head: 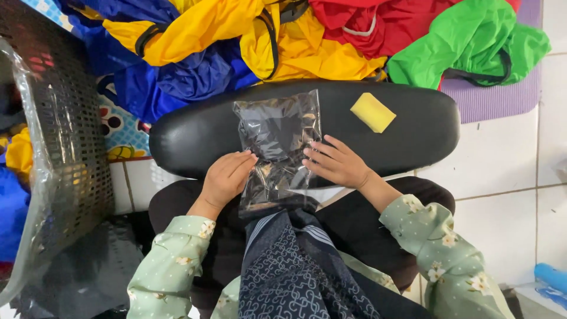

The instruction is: Folding a black patterned fabric cover and placing it into a clear plastic bag.

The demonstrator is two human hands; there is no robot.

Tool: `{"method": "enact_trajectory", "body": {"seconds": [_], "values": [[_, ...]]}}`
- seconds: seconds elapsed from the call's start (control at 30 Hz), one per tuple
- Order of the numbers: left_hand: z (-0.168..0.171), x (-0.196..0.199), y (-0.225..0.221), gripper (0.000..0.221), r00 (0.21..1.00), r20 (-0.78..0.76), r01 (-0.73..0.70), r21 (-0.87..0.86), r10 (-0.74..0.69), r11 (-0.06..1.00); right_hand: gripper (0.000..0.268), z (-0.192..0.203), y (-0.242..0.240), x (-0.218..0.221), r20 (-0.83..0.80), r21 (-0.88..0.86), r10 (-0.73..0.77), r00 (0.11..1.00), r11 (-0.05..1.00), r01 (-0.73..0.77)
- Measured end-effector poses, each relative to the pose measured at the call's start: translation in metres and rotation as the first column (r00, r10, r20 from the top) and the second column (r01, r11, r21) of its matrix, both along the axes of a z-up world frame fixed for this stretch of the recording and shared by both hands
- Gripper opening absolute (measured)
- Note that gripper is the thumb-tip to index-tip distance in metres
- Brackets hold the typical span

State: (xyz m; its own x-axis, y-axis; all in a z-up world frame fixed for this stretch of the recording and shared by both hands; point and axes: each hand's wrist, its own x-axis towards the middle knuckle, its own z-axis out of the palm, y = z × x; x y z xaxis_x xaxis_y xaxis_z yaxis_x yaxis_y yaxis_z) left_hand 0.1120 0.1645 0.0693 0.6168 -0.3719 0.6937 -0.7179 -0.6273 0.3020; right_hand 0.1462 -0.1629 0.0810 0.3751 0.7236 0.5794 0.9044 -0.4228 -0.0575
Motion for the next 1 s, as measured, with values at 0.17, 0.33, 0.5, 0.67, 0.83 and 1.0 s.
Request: {"method": "enact_trajectory", "body": {"seconds": [0.17, 0.33, 0.5, 0.67, 0.83, 1.0], "values": [[0.011, -0.011, 0.004, 0.013, 0.999, -0.024, -0.041, 0.042, 0.042, 0.998, 0.024, -0.016, -0.007, -0.009, -0.274, 0.226, 0.112, 0.955, 0.973, -0.050], [0.006, -0.023, 0.001, 0.010, 0.974, -0.217, -0.079, -0.022, 0.072, 0.997, 0.029, -0.025, -0.009, -0.018, -0.660, 0.344, 0.000, 0.751, 0.889, 0.302], [0.009, -0.024, -0.015, 0.020, 0.866, -0.450, -0.320, -0.168, 0.216, 0.932, 0.022, -0.010, 0.016, -0.022, -0.842, 0.238, -0.142, 0.521, 0.769, 0.594], [-0.003, -0.027, -0.033, 0.020, 0.785, -0.506, -0.493, -0.162, 0.357, 0.855, 0.026, 0.005, 0.034, -0.022, -0.878, 0.119, -0.255, 0.406, 0.704, 0.700], [-0.001, -0.023, -0.048, 0.016, 0.717, -0.472, -0.623, -0.103, 0.514, 0.775, 0.023, 0.008, 0.039, -0.018, -0.886, 0.001, -0.346, 0.308, 0.663, 0.749], [0.053, -0.007, -0.063, 0.041, 0.720, 0.047, -0.674, -0.190, 0.692, 0.714, 0.019, 0.011, 0.038, -0.010, -0.853, -0.173, -0.466, 0.235, 0.677, 0.715]]}}
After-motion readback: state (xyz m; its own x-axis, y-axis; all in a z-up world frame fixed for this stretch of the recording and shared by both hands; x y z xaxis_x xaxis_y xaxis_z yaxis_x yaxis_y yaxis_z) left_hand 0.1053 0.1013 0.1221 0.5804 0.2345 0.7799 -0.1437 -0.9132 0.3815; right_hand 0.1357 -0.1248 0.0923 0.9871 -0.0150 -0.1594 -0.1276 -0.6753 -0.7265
